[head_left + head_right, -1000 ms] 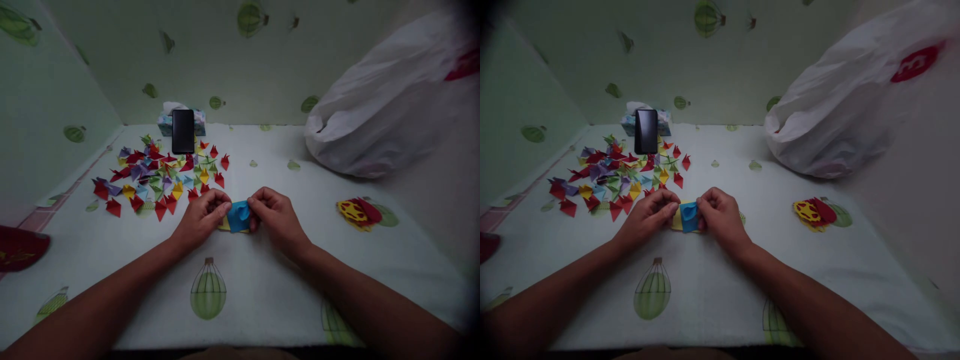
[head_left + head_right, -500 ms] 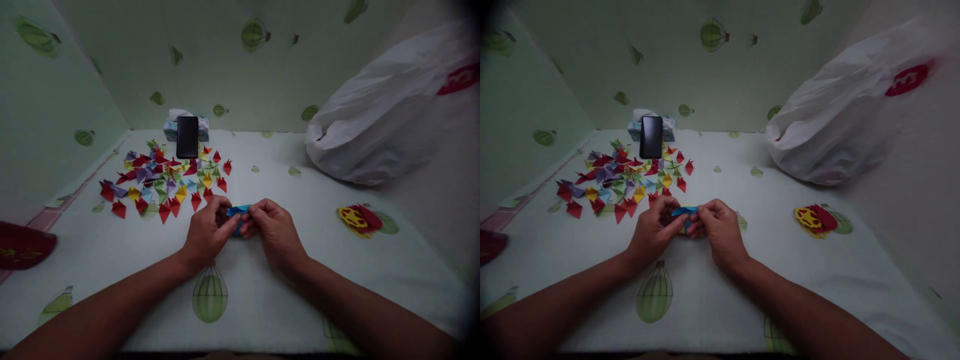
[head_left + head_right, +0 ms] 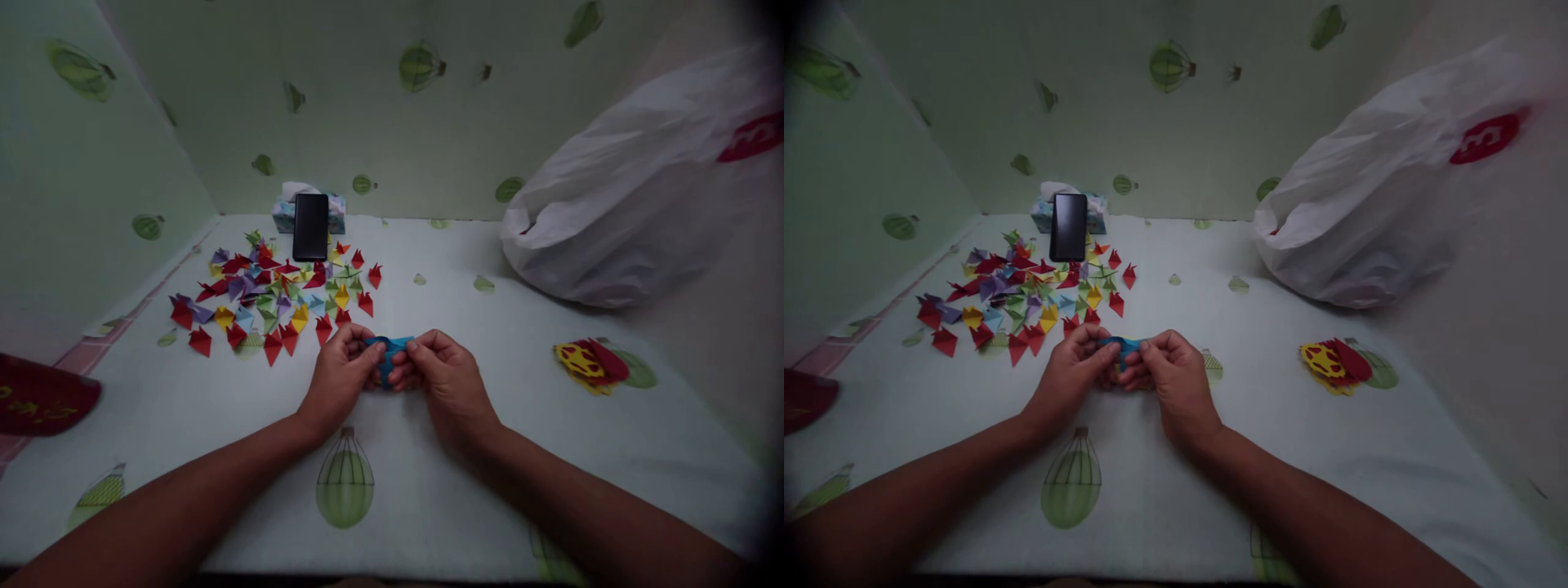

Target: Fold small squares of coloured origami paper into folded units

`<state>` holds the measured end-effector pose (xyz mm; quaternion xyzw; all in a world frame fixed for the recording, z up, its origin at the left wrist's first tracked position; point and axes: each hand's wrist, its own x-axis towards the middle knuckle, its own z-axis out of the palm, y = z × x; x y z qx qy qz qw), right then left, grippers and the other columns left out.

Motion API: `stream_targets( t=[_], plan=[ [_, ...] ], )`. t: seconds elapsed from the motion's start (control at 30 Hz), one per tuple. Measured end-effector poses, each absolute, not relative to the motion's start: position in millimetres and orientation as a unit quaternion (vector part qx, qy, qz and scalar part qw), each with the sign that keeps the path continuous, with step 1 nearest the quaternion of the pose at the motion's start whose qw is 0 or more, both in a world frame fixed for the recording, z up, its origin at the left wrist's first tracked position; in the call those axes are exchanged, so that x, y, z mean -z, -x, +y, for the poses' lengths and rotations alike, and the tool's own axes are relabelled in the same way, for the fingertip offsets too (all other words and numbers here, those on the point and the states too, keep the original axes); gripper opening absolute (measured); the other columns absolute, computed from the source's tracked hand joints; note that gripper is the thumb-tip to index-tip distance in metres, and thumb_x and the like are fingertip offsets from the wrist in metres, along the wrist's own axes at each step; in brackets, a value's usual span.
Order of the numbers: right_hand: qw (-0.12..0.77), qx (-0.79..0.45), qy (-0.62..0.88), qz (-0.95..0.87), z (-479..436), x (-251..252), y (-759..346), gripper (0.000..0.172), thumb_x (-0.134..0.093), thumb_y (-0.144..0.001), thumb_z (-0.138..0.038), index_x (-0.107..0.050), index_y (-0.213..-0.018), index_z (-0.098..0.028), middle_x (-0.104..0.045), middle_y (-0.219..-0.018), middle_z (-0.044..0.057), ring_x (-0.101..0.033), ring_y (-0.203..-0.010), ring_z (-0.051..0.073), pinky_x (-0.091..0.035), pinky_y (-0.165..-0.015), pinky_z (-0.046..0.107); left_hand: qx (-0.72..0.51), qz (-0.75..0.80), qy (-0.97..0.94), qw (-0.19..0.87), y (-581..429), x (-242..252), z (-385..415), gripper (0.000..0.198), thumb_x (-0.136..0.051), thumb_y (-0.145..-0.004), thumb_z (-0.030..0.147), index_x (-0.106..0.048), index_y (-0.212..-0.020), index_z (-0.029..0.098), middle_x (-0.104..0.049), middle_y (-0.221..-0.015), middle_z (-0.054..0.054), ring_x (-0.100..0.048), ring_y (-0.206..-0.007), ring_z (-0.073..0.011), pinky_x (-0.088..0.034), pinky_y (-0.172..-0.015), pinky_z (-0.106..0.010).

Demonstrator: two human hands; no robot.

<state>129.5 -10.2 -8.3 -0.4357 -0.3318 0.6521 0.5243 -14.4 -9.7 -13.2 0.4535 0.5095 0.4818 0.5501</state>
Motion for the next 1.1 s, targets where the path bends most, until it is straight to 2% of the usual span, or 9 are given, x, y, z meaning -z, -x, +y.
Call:
stream_targets(
  t=[0.2,0.37,0.57,1.1],
  plan=[
    [0.517,-0.654,0.420,-0.358,-13.7,10.3,-127.3,0.026,-0.077,-0.075,-0.032,-0.056,-0.072,-0.017,-0.071,-0.067,0.000,-0.066,-0.050,0.012,-0.056,-0.050,0.024,-0.510,0.492,-0.417,0.568,16.2,14.0,-7.8,0.028,-0.072,-0.075,0.032,-0.053,-0.089,0.017,-0.057,-0.061,0.006,-0.054,-0.052,-0.0092,-0.044,-0.052,-0.022],
    [0.484,-0.673,0.416,-0.373,-16.8,13.0,-126.7,0.027,-0.077,-0.075,-0.035,-0.057,-0.072,-0.017,-0.072,-0.070,0.001,-0.068,-0.052,0.013,-0.057,-0.051,0.026,-0.532,0.481,-0.414,0.560,20.2,16.0,-3.1,0.026,-0.073,-0.075,0.029,-0.056,-0.089,0.016,-0.057,-0.068,0.005,-0.053,-0.057,-0.0078,-0.043,-0.056,-0.021],
    [0.478,-0.677,0.419,-0.371,-16.7,13.3,-126.8,0.026,-0.075,-0.077,-0.034,-0.057,-0.073,-0.017,-0.072,-0.071,0.001,-0.069,-0.053,0.013,-0.057,-0.051,0.025,-0.509,0.474,-0.403,0.595,19.3,12.1,-5.2,0.035,-0.073,-0.074,0.034,-0.054,-0.099,0.018,-0.059,-0.078,0.003,-0.058,-0.064,-0.0109,-0.047,-0.062,-0.025],
    [0.427,-0.702,0.414,-0.392,-17.2,14.6,-125.3,0.025,-0.073,-0.078,-0.035,-0.055,-0.072,-0.018,-0.070,-0.068,0.000,-0.068,-0.052,0.013,-0.056,-0.051,0.026,-0.511,0.480,-0.436,0.564,19.9,9.0,-3.7,0.022,-0.069,-0.075,0.028,-0.059,-0.091,0.016,-0.061,-0.076,0.002,-0.059,-0.064,-0.0107,-0.048,-0.063,-0.024]
  ],
)
